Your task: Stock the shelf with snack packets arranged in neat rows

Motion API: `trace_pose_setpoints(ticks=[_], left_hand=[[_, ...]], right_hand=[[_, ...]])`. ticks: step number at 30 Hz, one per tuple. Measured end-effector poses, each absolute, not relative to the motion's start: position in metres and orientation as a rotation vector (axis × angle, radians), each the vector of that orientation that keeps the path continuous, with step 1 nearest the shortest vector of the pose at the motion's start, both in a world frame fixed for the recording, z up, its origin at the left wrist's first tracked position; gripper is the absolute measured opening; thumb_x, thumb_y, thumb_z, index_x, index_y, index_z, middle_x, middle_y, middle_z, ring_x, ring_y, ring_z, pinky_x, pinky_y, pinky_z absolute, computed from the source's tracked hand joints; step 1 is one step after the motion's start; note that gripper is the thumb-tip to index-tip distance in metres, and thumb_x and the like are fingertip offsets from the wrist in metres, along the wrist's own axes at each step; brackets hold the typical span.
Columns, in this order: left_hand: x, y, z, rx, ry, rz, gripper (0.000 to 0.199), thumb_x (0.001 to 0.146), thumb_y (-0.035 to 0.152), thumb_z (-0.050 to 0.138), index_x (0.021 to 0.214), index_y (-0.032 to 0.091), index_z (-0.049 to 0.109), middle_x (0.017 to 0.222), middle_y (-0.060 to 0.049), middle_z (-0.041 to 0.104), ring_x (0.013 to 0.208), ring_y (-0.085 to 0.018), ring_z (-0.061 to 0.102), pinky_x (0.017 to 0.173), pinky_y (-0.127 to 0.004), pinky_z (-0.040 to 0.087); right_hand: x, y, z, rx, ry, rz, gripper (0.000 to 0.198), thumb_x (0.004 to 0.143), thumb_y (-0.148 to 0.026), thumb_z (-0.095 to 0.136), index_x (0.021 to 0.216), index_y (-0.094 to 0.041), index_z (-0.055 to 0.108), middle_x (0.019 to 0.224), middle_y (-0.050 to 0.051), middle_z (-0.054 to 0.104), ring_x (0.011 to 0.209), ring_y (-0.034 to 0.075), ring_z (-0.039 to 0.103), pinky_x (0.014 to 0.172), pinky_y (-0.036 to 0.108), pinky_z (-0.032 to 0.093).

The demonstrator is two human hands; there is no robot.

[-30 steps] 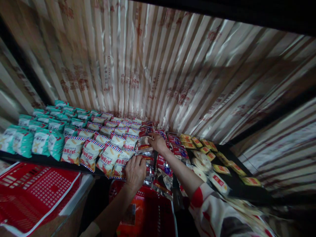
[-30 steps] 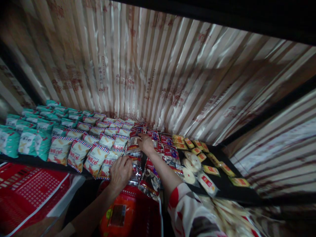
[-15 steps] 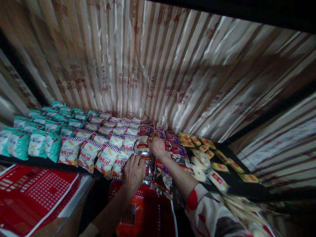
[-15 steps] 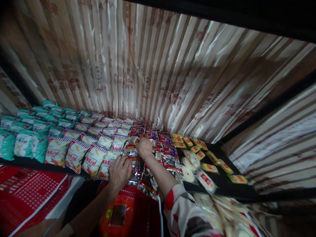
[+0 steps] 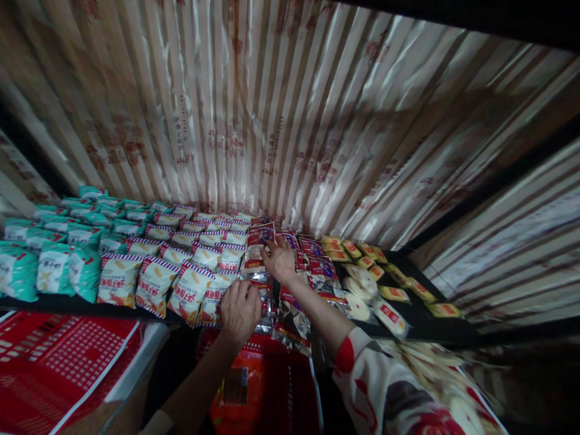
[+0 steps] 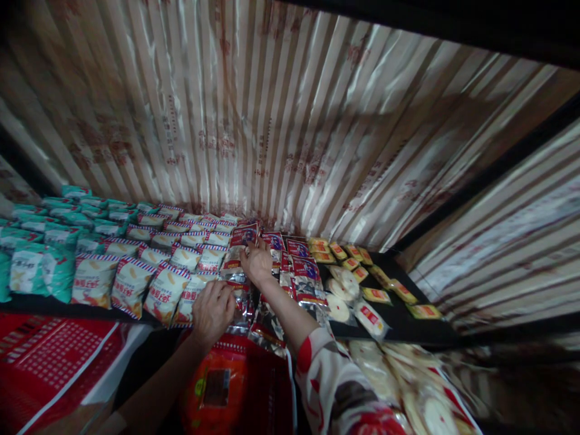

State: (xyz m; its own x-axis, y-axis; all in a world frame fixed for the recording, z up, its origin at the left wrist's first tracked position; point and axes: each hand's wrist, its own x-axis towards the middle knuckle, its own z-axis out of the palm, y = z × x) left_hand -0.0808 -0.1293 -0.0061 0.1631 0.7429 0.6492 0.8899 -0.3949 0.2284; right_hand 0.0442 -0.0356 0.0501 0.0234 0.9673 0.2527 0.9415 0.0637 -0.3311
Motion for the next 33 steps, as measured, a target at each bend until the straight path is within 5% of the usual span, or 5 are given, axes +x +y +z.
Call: trace_pose_setpoints(ticks=[8, 14, 17, 22, 33], left_hand=[[-0.087, -0.138, -0.004, -2.296, -1.528, -1.162, 0.028, 0.073, 0.011, 0.049, 0.098, 0.015, 0.061, 0.099, -0.01, 0.064, 0.095, -0.024, 0.053, 0.082, -0.038, 0.044], [-0.064, -0.169, -0.009, -2.529, -1.183, -1.332, 0.027, 0.077, 0.007, 0.044, 0.095, 0.014, 0.061, 0.092, -0.008, 0.065, 0.089, -0.019, 0.056, 0.082, -0.031, 0.047], [-0.044, -0.192, -0.023, -2.756, -1.078, -1.139, 0.026, 0.08, 0.011, 0.044, 0.099, 0.015, 0.061, 0.108, -0.009, 0.063, 0.106, -0.021, 0.054, 0.088, -0.031, 0.046], [-0.021, -0.21, -0.056, -2.731, -1.096, -0.81, 0.034, 0.083, 0.01, 0.043, 0.112, 0.016, 0.057, 0.127, -0.012, 0.056, 0.123, -0.027, 0.046, 0.089, -0.037, 0.047], [-0.012, -0.2, -0.066, -2.593, -1.014, -0.999, 0.02, 0.087, 0.013, 0.043, 0.089, 0.015, 0.062, 0.096, -0.008, 0.068, 0.104, -0.023, 0.059, 0.084, -0.036, 0.047]], right_hand=[[0.097, -0.066, 0.031, -1.758, -1.673, 0.127, 0.035, 0.084, -0.029, 0.044, 0.112, -0.02, 0.063, 0.124, 0.008, 0.056, 0.121, 0.022, 0.043, 0.103, 0.038, 0.032], [0.179, -0.126, 0.005, -1.892, -1.438, 0.107, 0.033, 0.079, -0.028, 0.044, 0.102, -0.016, 0.065, 0.106, 0.011, 0.062, 0.101, 0.022, 0.056, 0.092, 0.039, 0.044], [0.202, -0.162, -0.006, -1.92, -1.324, 0.212, 0.035, 0.08, -0.033, 0.045, 0.103, -0.014, 0.064, 0.103, 0.012, 0.062, 0.085, 0.021, 0.061, 0.08, 0.037, 0.05], [0.194, -0.213, -0.017, -1.789, -1.346, 0.365, 0.032, 0.082, -0.036, 0.046, 0.101, -0.016, 0.063, 0.102, 0.01, 0.064, 0.092, 0.021, 0.061, 0.079, 0.035, 0.051], [0.165, -0.234, -0.035, -1.857, -1.224, 0.565, 0.03, 0.08, -0.037, 0.047, 0.095, -0.019, 0.066, 0.098, 0.007, 0.069, 0.09, 0.022, 0.064, 0.085, 0.036, 0.048]])
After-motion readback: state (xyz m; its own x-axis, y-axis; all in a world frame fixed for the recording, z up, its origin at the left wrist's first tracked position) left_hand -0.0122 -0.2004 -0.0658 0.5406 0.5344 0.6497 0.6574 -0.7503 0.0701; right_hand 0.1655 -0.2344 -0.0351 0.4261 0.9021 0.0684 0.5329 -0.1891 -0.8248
